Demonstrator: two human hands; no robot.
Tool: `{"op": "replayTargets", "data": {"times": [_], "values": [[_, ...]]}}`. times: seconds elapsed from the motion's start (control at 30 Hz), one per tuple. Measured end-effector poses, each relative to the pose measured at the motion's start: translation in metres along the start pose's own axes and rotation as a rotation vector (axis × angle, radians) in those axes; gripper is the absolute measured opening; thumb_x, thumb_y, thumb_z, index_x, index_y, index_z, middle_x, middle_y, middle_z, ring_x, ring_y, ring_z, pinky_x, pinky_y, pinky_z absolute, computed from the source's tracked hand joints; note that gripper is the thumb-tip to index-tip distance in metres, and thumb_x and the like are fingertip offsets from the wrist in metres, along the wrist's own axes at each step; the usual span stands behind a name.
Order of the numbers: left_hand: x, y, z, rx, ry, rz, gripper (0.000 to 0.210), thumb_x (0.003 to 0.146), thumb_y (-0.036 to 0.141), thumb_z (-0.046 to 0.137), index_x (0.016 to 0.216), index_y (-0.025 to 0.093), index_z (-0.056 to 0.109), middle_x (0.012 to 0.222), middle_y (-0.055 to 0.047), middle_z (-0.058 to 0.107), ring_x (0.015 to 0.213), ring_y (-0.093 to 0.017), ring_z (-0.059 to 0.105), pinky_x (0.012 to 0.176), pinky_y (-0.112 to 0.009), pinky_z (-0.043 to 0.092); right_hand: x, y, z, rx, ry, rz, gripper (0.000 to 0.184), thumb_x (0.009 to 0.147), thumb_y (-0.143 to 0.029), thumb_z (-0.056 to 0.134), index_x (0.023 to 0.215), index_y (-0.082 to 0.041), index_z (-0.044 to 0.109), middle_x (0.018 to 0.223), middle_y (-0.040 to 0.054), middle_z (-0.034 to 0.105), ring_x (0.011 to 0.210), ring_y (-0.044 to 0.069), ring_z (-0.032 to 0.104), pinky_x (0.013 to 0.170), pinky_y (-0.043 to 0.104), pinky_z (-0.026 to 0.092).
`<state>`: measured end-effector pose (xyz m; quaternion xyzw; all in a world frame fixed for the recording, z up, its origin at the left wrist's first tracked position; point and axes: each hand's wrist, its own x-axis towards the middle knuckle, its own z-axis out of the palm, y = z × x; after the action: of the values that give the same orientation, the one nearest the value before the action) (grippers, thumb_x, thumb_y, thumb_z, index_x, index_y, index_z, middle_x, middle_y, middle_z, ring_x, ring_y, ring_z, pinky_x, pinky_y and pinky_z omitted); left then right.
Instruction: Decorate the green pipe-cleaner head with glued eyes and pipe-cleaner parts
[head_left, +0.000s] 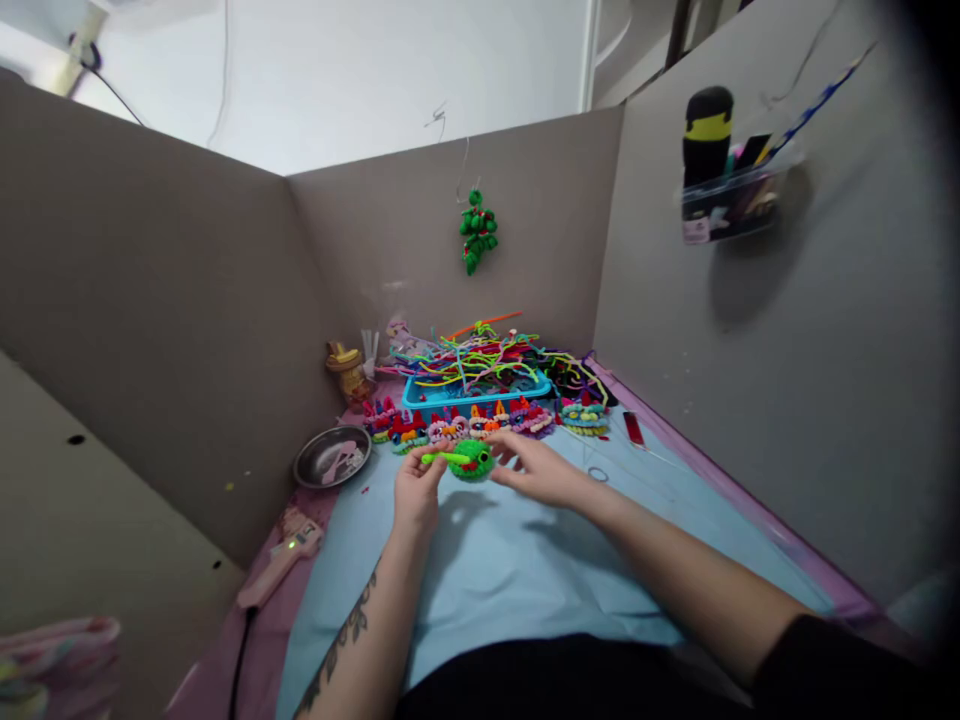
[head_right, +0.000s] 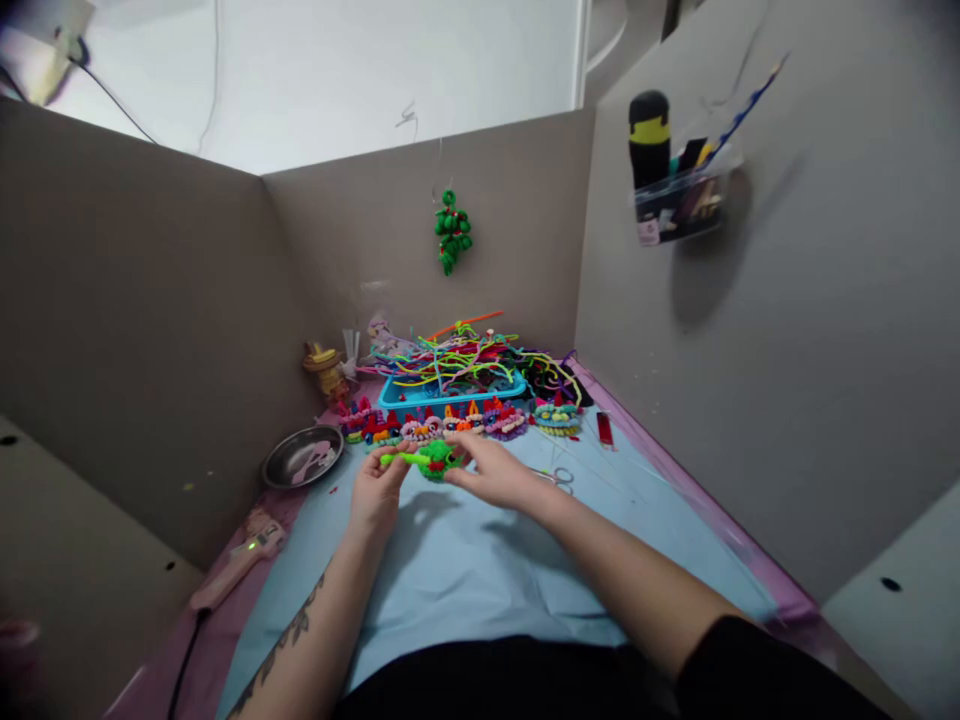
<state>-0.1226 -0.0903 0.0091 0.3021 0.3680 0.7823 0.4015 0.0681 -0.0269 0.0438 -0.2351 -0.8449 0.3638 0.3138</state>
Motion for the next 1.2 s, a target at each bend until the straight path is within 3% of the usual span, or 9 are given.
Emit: {"op": "replayTargets", "data": {"times": [0.07, 0.17, 0.33, 0.43, 0.53, 0.73, 0.97, 1.2], "values": [[-0.002, -0.003, -0.002, 0.020, -0.012, 0.011, 0.033, 0.053, 0.023, 0.081, 0.077, 0.016, 0.060, 0.088, -0.006, 0.071, 0.090, -0.020, 0.065, 0.088, -0.036, 0.044, 0.011, -0.002, 0.028, 0.230, -0.023, 0.031, 0.038, 0.073, -0.029, 0.062, 0.109, -0.020, 0.053, 0.092, 0.0049, 0.064, 0.082, 0.018, 0.060, 0.071, 0.030, 0.047], [-0.004, -0.003, -0.005, -0.007, -0.049, -0.033, 0.029, 0.053, 0.023, 0.081, 0.074, 0.017, 0.061, 0.091, -0.005, 0.071, 0.092, -0.019, 0.063, 0.087, -0.035, 0.044, 0.017, 0.013, 0.055, 0.487, 0.070, 0.101, 0.027, 0.074, -0.034, 0.062, 0.094, -0.017, 0.055, 0.086, 0.0048, 0.063, 0.077, 0.017, 0.060, 0.069, 0.030, 0.047], [-0.005, -0.002, -0.006, -0.031, -0.125, -0.126, 0.026, 0.052, 0.022, 0.082, 0.070, 0.017, 0.063, 0.105, -0.005, 0.067, 0.090, -0.018, 0.062, 0.081, -0.032, 0.045, 0.013, 0.021, 0.063, 0.658, 0.036, 0.126, 0.038, 0.069, -0.039, 0.068, 0.097, -0.018, 0.055, 0.090, 0.0046, 0.063, 0.073, 0.015, 0.060, 0.060, 0.027, 0.046], [-0.004, -0.004, -0.006, 0.023, -0.191, -0.180, 0.026, 0.052, 0.022, 0.081, 0.071, 0.016, 0.065, 0.105, -0.006, 0.066, 0.086, -0.017, 0.062, 0.078, -0.030, 0.045, 0.012, 0.011, 0.062, 0.661, 0.053, 0.136, 0.033, 0.071, -0.041, 0.065, 0.092, -0.017, 0.057, 0.079, 0.0022, 0.063, 0.062, 0.013, 0.057, 0.056, 0.025, 0.045], [-0.004, -0.006, -0.004, 0.094, -0.198, -0.215, 0.032, 0.054, 0.025, 0.081, 0.081, 0.016, 0.066, 0.087, -0.005, 0.068, 0.072, -0.014, 0.062, 0.069, -0.026, 0.046, 0.011, 0.010, 0.059, 0.600, 0.166, 0.147, 0.028, 0.072, -0.038, 0.063, 0.088, -0.016, 0.058, 0.068, -0.0001, 0.060, 0.058, 0.012, 0.055, 0.054, 0.024, 0.044], [-0.006, -0.007, -0.002, 0.254, -0.148, -0.202, 0.040, 0.055, 0.033, 0.079, 0.087, 0.015, 0.064, 0.072, -0.003, 0.066, 0.062, -0.013, 0.061, 0.062, -0.025, 0.046, 0.009, 0.025, 0.049, 0.399, 0.357, 0.163, 0.020, 0.069, -0.029, 0.062, 0.085, -0.016, 0.060, 0.078, 0.0021, 0.061, 0.067, 0.015, 0.056, 0.060, 0.026, 0.045], [-0.004, -0.012, -0.004, 0.322, -0.156, -0.220, 0.039, 0.056, 0.038, 0.078, 0.085, 0.014, 0.064, 0.066, -0.003, 0.067, 0.056, -0.015, 0.062, 0.055, -0.024, 0.046, 0.008, 0.027, 0.054, 0.347, 0.312, 0.109, 0.017, 0.070, -0.023, 0.059, 0.086, -0.016, 0.059, 0.080, 0.0019, 0.061, 0.074, 0.016, 0.057, 0.066, 0.027, 0.045], [0.000, -0.011, -0.008, 0.351, -0.110, -0.144, 0.035, 0.056, 0.035, 0.078, 0.080, 0.013, 0.065, 0.063, -0.002, 0.067, 0.057, -0.014, 0.063, 0.058, -0.025, 0.048, 0.009, 0.039, 0.051, 0.326, 0.348, 0.122, 0.017, 0.070, -0.024, 0.060, 0.085, -0.016, 0.061, 0.072, 0.0004, 0.061, 0.066, 0.015, 0.056, 0.062, 0.027, 0.044]]}}
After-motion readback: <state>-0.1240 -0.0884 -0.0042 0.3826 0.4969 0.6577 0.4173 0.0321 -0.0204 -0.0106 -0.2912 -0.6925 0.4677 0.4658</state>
